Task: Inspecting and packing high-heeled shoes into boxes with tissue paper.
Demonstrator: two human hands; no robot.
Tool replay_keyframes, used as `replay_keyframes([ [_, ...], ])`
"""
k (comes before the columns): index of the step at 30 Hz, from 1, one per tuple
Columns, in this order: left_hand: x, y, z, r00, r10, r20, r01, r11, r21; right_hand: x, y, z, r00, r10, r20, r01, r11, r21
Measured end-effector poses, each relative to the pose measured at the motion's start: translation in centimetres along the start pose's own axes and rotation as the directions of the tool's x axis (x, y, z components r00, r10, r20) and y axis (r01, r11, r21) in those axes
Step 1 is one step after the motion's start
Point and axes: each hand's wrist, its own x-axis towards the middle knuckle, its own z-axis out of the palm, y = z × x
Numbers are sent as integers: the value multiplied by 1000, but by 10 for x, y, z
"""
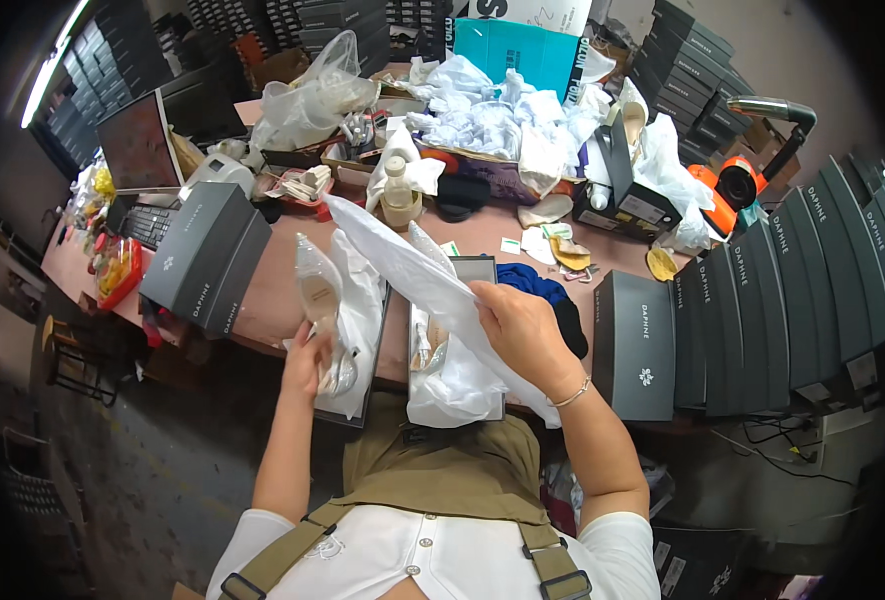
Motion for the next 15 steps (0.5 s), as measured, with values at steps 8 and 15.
replay_keyframes([
  [8, -137, 50, 44, 706, -490, 512, 391, 872, 295, -10, -43, 55, 935, -179, 305, 245, 949, -196],
  [15, -137, -22, 77, 679, -499, 539, 588, 809, 8, -84, -55, 51, 925, -48, 376, 23, 997, 70],
])
